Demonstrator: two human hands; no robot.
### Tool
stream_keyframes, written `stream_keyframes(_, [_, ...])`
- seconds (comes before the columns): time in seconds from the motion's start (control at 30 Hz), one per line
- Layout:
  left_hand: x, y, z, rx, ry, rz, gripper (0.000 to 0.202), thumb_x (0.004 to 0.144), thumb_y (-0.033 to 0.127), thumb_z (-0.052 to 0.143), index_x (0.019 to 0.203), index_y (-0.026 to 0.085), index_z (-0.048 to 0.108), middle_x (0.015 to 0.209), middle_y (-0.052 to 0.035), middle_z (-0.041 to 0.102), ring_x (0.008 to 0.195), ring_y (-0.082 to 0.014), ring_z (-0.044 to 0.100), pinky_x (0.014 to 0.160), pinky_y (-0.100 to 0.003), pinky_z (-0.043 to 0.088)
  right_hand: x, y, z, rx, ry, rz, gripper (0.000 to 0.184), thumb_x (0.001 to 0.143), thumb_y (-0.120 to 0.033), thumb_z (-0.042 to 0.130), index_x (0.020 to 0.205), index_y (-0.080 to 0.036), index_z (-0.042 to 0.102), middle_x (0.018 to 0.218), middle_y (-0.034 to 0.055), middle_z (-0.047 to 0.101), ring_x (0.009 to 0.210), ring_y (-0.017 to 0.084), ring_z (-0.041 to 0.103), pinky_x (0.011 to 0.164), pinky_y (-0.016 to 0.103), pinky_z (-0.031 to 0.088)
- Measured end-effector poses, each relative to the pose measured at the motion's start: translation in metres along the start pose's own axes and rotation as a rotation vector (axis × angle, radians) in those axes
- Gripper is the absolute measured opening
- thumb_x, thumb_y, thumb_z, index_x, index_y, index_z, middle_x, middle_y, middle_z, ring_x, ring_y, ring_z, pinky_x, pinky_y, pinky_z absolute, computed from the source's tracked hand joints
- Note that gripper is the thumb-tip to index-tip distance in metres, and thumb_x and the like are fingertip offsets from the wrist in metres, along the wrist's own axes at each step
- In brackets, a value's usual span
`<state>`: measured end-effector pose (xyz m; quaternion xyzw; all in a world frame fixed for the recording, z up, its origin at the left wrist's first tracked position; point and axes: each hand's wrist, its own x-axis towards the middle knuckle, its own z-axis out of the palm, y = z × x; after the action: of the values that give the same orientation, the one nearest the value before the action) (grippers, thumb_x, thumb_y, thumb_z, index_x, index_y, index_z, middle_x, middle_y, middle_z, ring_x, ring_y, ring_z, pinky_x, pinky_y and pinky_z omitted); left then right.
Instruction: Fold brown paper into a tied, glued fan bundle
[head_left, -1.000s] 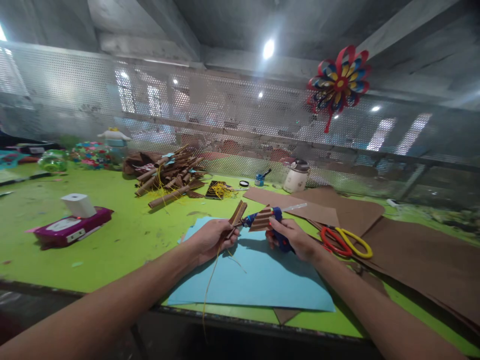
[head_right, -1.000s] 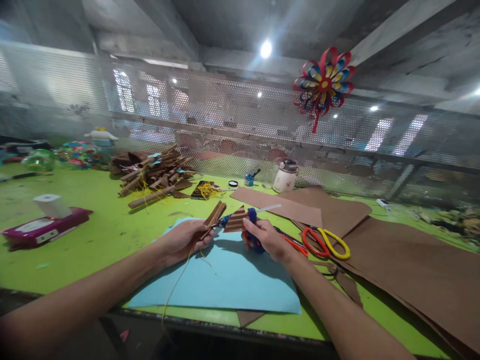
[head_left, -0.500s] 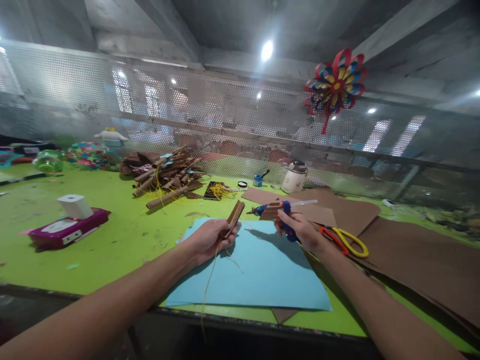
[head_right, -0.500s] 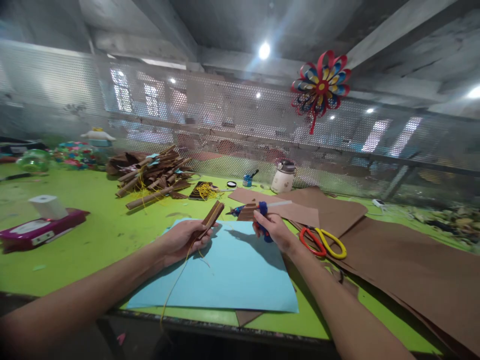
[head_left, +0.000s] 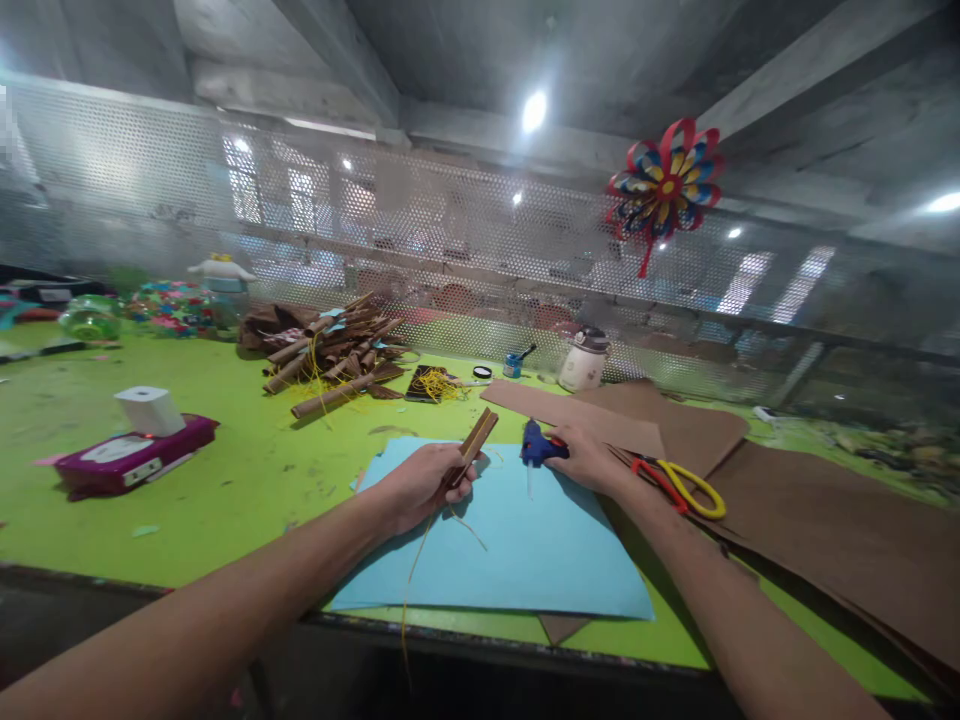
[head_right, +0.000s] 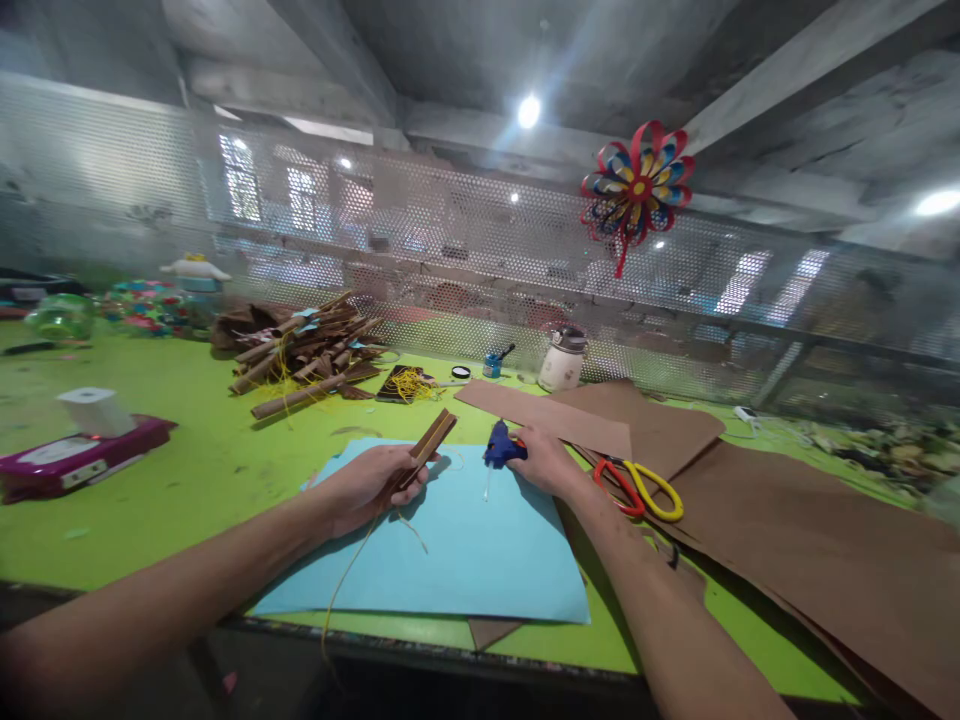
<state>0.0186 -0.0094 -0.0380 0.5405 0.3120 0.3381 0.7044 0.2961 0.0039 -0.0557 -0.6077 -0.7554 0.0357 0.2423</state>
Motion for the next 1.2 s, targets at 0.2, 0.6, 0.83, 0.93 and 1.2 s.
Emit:
stream_keyframes(0.2, [-0.002,-0.002,0.006,0.149,-0.022,0.081,0.013,0.075,0.017,0.045,0.08,0.011,0.055,0.059,-0.0021,0.051,0.046,-0.0074,0.04,0.043,-0.021,0.024,-0.003,-0.043,-0.012,0.15,0.252,-0.087,0.028,0.076,-0.025,0.059,0.102,-0.018,0.064,0.105,0.0113,0.062,0.104,0.027,0.052,0.093,0.042,0.037])
stream_keyframes(0.6, [-0.008,-0.003,0.012,0.638,0.021,0.325,0.011,0.074,0.013,0.041,0.068,0.018,0.049,0.051,0.0031,0.046,0.047,-0.0105,0.038,0.051,-0.024,0.029,0.005,-0.119,0.006,0.965,-0.006,0.322,0.069,0.064,-0.04,0.073,0.123,-0.018,0.045,0.074,0.0016,0.06,0.067,0.018,0.062,0.051,0.026,0.048])
stream_keyframes(0.83, [-0.005,-0.007,0.012,0.438,-0.034,0.15,0.01,0.074,0.018,0.04,0.07,0.016,0.049,0.052,0.0032,0.042,0.046,-0.009,0.034,0.046,-0.023,0.024,-0.006,-0.111,0.013,1.226,0.033,0.253,0.064,0.058,-0.032,0.077,0.113,-0.015,0.05,0.065,-0.0034,0.058,0.059,0.014,0.06,0.058,0.028,0.049])
stream_keyframes(0.93, [-0.008,-0.005,0.012,0.343,-0.065,0.085,0.01,0.07,0.016,0.042,0.074,0.014,0.051,0.058,0.0026,0.043,0.048,-0.0079,0.034,0.046,-0.022,0.022,-0.007,-0.111,0.016,1.213,0.085,0.211,0.06,0.059,-0.033,0.076,0.11,-0.014,0.051,0.063,-0.004,0.058,0.055,0.013,0.057,0.055,0.027,0.046])
stream_keyframes(1.2, [-0.011,0.005,0.017,0.13,-0.041,-0.08,0.036,0.082,0.049,0.043,0.084,0.014,0.052,0.064,0.0016,0.045,0.048,-0.0065,0.037,0.043,-0.02,0.021,-0.007,-0.116,0.02,1.137,0.155,0.137,0.049,0.061,-0.032,0.073,0.103,-0.014,0.055,0.062,-0.0036,0.057,0.053,0.011,0.051,0.055,0.026,0.042])
